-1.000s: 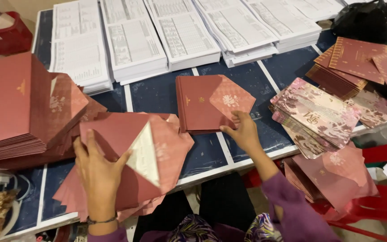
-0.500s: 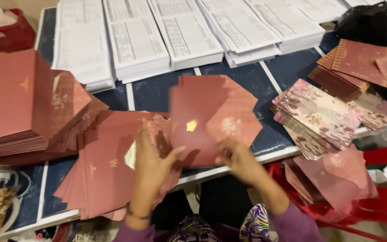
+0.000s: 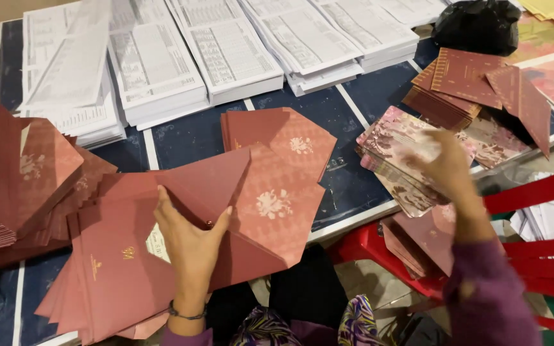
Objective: The person repeatedly inserts white printed papers into red envelopes and places the completed envelopes into a stack on the table. The hands handle the envelopes and papers one at a time throughout the clip.
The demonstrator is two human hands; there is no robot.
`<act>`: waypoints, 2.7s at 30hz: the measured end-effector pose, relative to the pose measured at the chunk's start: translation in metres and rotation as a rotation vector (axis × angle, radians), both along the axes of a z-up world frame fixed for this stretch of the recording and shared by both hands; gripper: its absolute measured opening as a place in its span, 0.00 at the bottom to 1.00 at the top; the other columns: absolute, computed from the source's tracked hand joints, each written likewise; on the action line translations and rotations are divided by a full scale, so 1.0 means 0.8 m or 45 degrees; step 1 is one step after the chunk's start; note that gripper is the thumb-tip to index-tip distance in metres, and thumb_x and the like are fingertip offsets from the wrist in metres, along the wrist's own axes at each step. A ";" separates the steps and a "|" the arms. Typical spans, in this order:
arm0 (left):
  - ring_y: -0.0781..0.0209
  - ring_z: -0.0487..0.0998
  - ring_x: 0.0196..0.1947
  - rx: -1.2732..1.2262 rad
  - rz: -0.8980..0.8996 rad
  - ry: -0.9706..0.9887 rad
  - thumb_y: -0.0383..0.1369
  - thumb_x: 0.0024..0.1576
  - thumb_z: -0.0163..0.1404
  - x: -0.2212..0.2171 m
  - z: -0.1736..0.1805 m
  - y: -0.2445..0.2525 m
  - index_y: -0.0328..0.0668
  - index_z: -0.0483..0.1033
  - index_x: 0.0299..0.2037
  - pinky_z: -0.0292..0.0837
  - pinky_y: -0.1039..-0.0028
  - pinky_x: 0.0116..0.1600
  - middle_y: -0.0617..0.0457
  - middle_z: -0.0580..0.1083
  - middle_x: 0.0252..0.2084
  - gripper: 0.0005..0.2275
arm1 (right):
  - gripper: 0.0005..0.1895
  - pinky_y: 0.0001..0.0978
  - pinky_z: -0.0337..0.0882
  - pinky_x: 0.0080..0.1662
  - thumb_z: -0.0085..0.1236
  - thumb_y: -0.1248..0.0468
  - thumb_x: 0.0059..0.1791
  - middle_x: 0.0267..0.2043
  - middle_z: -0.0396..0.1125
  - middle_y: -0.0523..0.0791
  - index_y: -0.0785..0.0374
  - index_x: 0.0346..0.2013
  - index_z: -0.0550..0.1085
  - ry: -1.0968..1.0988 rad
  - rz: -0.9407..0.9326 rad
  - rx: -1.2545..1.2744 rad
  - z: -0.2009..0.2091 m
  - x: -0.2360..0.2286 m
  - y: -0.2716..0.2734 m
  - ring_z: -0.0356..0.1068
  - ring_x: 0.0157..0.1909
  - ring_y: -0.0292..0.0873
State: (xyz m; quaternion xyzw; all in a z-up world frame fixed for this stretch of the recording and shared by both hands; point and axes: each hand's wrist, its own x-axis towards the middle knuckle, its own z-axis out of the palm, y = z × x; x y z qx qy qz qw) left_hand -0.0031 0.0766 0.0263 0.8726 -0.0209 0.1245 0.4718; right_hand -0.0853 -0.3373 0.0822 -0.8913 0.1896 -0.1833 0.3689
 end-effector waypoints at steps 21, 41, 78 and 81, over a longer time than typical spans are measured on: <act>0.39 0.51 0.76 -0.028 0.057 0.192 0.45 0.46 0.66 -0.002 0.016 -0.005 0.37 0.43 0.77 0.52 0.45 0.72 0.37 0.52 0.75 0.52 | 0.22 0.45 0.63 0.40 0.53 0.45 0.55 0.34 0.67 0.50 0.62 0.31 0.69 0.710 0.147 -0.585 -0.066 -0.004 -0.063 0.68 0.36 0.52; 0.41 0.49 0.78 0.031 -0.029 -0.007 0.46 0.44 0.71 0.004 -0.012 -0.047 0.38 0.44 0.76 0.63 0.49 0.69 0.38 0.52 0.77 0.55 | 0.31 0.43 0.81 0.51 0.50 0.76 0.52 0.61 0.67 0.63 0.68 0.71 0.61 -0.641 0.116 0.936 -0.102 -0.063 0.144 0.75 0.54 0.55; 0.20 0.65 0.64 0.672 0.357 -0.015 0.45 0.38 0.72 0.038 -0.011 0.133 0.43 0.56 0.77 0.67 0.31 0.59 0.36 0.52 0.72 0.54 | 0.37 0.34 0.79 0.46 0.83 0.54 0.36 0.42 0.77 0.47 0.62 0.56 0.77 -0.115 0.048 0.215 -0.234 0.152 0.138 0.79 0.45 0.46; 0.20 0.52 0.72 0.721 0.307 0.117 0.43 0.38 0.71 0.043 -0.043 0.142 0.51 0.67 0.71 0.48 0.28 0.70 0.36 0.45 0.75 0.45 | 0.29 0.43 0.78 0.41 0.84 0.57 0.32 0.35 0.73 0.45 0.62 0.42 0.80 0.079 0.079 0.133 -0.263 0.174 0.130 0.77 0.39 0.50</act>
